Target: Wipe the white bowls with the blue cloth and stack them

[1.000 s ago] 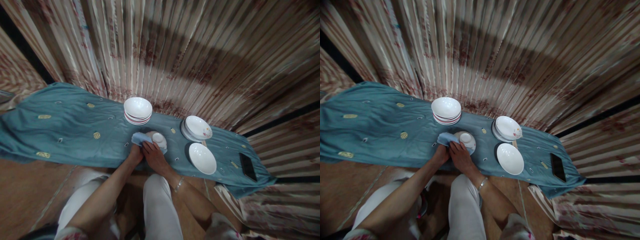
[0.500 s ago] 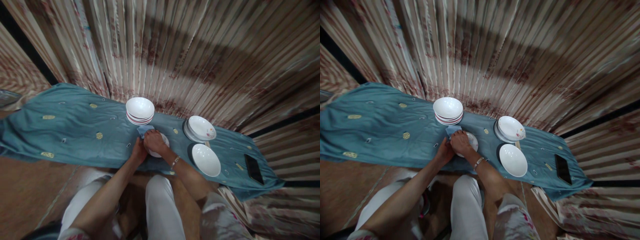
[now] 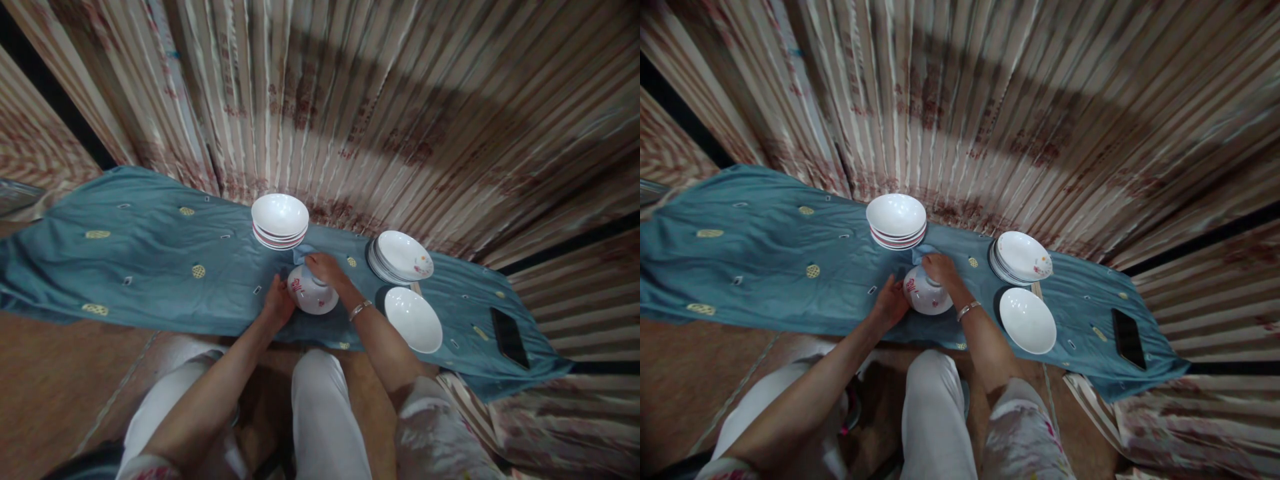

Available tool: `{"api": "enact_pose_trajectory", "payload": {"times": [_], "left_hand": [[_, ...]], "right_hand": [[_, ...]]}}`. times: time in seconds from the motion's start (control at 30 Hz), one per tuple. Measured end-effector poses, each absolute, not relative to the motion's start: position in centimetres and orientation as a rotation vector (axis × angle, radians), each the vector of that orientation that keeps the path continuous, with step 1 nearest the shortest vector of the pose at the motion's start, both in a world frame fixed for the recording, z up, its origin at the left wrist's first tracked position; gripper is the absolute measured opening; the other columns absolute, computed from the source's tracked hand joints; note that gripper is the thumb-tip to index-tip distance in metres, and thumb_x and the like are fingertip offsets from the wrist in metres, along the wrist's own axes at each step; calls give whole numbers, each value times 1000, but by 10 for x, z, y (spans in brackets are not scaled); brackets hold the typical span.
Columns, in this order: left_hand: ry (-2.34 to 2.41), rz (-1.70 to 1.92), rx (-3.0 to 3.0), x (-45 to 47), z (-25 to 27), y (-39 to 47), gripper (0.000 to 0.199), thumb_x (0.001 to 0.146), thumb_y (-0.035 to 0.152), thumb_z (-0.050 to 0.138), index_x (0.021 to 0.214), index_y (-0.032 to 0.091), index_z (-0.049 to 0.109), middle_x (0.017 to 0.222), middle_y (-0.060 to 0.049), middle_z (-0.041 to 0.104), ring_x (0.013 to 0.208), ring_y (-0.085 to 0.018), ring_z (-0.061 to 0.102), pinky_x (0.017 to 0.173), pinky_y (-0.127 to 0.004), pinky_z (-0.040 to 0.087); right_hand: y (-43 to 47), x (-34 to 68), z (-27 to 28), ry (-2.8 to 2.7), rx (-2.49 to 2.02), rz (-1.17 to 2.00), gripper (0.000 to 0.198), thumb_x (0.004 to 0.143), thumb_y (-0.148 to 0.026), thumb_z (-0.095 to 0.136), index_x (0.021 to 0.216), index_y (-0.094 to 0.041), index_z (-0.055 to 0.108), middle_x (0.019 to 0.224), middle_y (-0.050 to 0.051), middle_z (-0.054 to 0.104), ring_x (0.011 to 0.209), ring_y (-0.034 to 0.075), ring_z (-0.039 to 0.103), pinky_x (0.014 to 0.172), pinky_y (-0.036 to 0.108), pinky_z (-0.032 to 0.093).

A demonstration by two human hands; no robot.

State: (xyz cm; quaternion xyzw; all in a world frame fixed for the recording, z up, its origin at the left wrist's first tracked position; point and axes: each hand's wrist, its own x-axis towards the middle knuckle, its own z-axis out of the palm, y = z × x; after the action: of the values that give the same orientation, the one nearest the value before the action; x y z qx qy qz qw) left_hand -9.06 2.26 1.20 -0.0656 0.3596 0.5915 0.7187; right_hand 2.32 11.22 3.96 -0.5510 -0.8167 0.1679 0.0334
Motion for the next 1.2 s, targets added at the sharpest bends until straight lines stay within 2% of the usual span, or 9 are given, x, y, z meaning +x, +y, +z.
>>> {"api": "enact_pose_trajectory", "payload": {"times": [0.2,0.5,0.77,0.93,1.07,1.2], "left_hand": [[822,1311,-140,-90,13,23,50,103,37,24,126,8,58,99,-16,75,100,-24,70,94,-38,52],[841,1314,-138,-90,12,22,48,103,37,25,122,10,60,94,-14,76,95,-24,71,92,-37,53],[826,1319,-118,-90,14,20,47,103,37,25,118,12,62,92,-12,76,94,-23,72,91,-36,54],[839,1318,-121,-90,15,20,47,103,36,25,117,12,62,88,-9,76,91,-22,72,89,-34,55],[841,1327,-111,-91,12,21,46,103,36,26,116,11,62,80,-8,74,89,-22,72,89,-33,55],[832,1330,-115,-91,9,22,47,102,35,27,122,10,61,87,-11,75,90,-24,72,90,-35,54]], "right_hand": [[121,43,24,-2268,-1700,728,37,99,-27,40,90,-16,74,98,8,76,92,19,67,86,28,49],[98,74,-4,-1926,-1667,764,42,101,-33,33,106,-16,71,103,8,76,97,20,69,87,31,53],[52,79,-30,-1777,-1706,547,51,103,-33,23,130,-9,58,129,20,65,120,25,63,103,40,48],[29,75,-40,-1793,-1588,303,51,103,-32,23,133,-5,54,131,23,63,124,26,60,105,44,47],[13,73,-41,-1805,-1584,226,51,103,-32,25,135,-3,51,133,24,61,127,28,58,107,49,45],[-4,70,-43,-1822,-1632,218,52,103,-34,27,139,-2,46,136,29,57,130,32,54,106,55,44]]}}
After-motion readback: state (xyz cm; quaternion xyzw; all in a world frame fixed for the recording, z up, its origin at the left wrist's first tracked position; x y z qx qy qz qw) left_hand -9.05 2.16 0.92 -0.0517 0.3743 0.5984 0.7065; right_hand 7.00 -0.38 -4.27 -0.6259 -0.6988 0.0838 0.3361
